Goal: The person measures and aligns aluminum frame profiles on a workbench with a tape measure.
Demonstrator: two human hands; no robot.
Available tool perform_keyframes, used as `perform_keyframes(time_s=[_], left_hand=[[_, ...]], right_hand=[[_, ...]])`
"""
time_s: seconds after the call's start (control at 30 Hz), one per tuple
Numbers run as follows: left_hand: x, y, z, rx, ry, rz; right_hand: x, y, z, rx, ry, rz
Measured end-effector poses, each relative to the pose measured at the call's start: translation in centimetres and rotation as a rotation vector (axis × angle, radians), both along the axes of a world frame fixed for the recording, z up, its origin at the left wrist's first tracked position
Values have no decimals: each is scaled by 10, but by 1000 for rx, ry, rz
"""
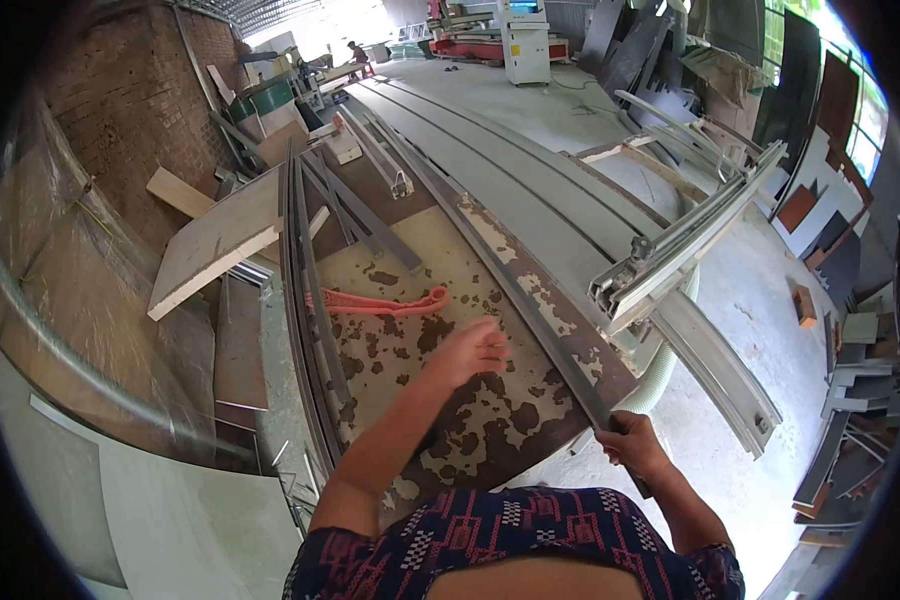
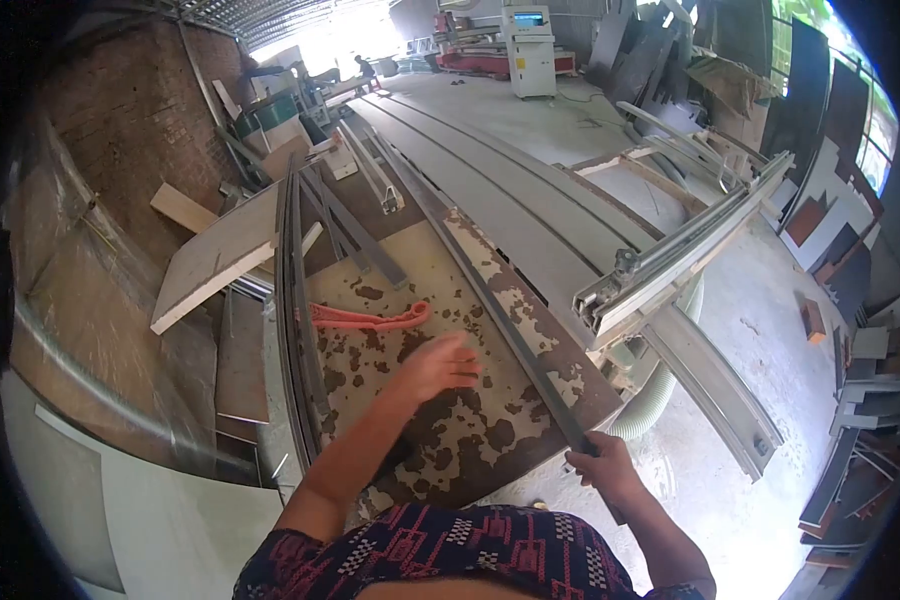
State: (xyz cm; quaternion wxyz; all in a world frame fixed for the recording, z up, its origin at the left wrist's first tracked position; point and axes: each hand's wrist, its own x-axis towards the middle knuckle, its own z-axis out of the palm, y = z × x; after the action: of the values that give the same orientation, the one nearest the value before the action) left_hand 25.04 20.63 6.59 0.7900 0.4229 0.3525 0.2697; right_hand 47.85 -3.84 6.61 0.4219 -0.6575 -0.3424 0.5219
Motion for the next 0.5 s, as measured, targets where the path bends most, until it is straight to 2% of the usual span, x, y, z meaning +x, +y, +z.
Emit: perform_keyframes(time_s=[0.1, 0.2, 0.23, 0.33, 0.43, 0.5], left_hand=[[61, 10, -11, -135, 74, 88], [88, 19, -23, -174, -136, 6], [97, 17, -24, -219, -100, 147], [110, 12, -27, -306, -211, 241], [114, 7, -22, -270, -347, 180], [115, 4, -11, -256, -324, 193]], right_hand=[[-6, -10, 8, 13, -35, -6], [-12, -25, 17, 15, -45, -20], [-14, -30, 15, 35, -51, -26], [-20, -45, 18, 32, -53, -58], [-20, -53, 25, 25, -34, -110], [-19, -55, 26, 23, -19, -123]])
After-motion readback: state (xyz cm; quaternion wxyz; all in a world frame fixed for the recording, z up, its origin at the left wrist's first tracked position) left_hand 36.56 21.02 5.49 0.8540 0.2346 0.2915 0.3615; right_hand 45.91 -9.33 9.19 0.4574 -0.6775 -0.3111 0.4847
